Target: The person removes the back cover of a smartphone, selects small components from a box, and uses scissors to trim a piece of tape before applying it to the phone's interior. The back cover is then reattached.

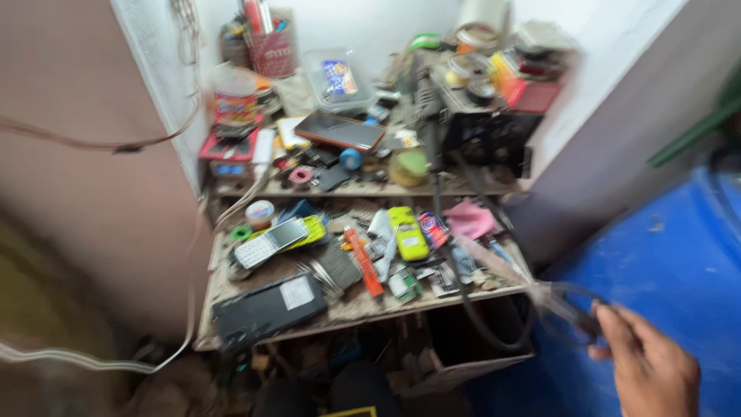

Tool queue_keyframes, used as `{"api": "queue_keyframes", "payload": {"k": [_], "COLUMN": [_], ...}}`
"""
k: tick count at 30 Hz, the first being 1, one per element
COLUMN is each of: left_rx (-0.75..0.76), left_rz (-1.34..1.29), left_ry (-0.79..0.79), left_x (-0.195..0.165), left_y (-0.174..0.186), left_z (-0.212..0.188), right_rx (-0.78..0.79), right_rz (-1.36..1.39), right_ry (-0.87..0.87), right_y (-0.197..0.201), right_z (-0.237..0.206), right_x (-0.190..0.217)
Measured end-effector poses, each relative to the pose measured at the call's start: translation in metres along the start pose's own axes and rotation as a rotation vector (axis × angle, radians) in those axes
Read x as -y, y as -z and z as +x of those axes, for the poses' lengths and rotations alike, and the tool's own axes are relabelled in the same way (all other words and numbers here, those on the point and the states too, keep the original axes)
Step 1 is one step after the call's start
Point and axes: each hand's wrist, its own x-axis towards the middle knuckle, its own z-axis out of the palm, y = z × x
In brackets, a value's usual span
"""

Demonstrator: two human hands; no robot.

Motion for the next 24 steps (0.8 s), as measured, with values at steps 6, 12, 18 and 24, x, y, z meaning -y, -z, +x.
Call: {"api": "queue_keyframes", "payload": {"k": [6, 12, 18, 24], "left_rx": [-0.104, 0.094, 0.135, 0.001], "left_rz": [-0.062, -0.066, -0.039, -0.047], "left_ry": [-0.511, -0.469, -0.487, -0.526], "left_x": [-0.070, -0.136, -0.141, -0.138], "left_y": [0.041, 0.057, 0.063, 0.056], "left_z": [-0.013, 0.001, 0.001, -0.002], "right_rx": [0.383, 0.460, 0.497, 0.492], "right_rz": [0.038, -0.045, -0.067, -0.030], "right_ry": [-0.218, -0.400, -0.437, -0.379], "right_y": [-0.009, -0.021, -0.032, -0.035], "right_z": [-0.052, -0.083, -0.087, -0.093], "right_x": [-0.093, -0.093, -0.059, -0.051]}}
